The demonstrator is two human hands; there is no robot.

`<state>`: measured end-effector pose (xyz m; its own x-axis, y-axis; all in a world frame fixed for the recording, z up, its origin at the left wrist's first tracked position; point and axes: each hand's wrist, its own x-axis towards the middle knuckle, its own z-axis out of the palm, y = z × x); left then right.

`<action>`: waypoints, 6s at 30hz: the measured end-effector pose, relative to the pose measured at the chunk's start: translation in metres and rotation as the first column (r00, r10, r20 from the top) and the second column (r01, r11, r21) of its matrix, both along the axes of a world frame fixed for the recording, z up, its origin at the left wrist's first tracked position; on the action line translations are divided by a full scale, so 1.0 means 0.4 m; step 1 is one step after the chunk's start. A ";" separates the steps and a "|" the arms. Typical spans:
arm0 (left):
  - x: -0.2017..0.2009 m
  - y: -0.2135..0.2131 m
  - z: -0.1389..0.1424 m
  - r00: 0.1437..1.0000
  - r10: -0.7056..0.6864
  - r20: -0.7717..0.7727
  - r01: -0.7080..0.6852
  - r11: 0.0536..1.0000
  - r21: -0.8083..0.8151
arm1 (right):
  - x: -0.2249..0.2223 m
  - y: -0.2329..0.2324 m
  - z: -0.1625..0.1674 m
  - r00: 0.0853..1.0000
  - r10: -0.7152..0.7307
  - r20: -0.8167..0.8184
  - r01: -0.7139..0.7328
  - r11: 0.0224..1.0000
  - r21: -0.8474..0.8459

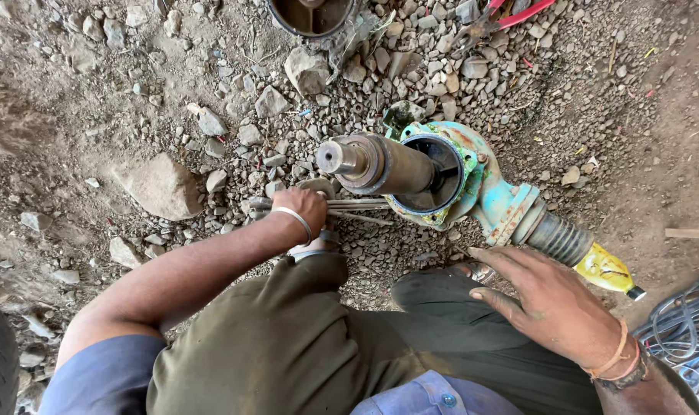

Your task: The person sits on the ground repairing a water pump. They use pliers and a flat metal bar to work on the pump shaft and housing, reposition the pump, then squeeze yellow grease from a plastic bottle onto the pump housing and spread it by hand.

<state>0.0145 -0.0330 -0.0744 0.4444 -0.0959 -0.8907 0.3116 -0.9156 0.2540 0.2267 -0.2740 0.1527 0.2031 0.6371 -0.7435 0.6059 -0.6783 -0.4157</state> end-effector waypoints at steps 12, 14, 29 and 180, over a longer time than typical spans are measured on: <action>-0.139 0.260 0.203 0.961 0.123 -0.248 -0.105 0.991 0.086 | 0.033 -0.019 -0.003 1.000 -0.001 0.014 -0.001 0.991 0.137; -0.174 0.319 0.212 0.973 0.223 -0.057 -0.212 0.965 0.155 | 0.037 -0.023 -0.003 1.000 -0.018 0.006 0.017 0.995 0.102; -0.099 0.331 0.092 0.147 0.976 0.159 -0.942 0.187 -0.277 | 0.075 0.000 0.046 1.000 -0.016 -0.005 0.016 1.000 0.000; 0.430 0.381 0.417 0.394 0.367 0.842 0.062 0.904 -0.423 | 0.284 -0.206 0.032 0.927 -0.312 0.209 0.369 0.861 -0.351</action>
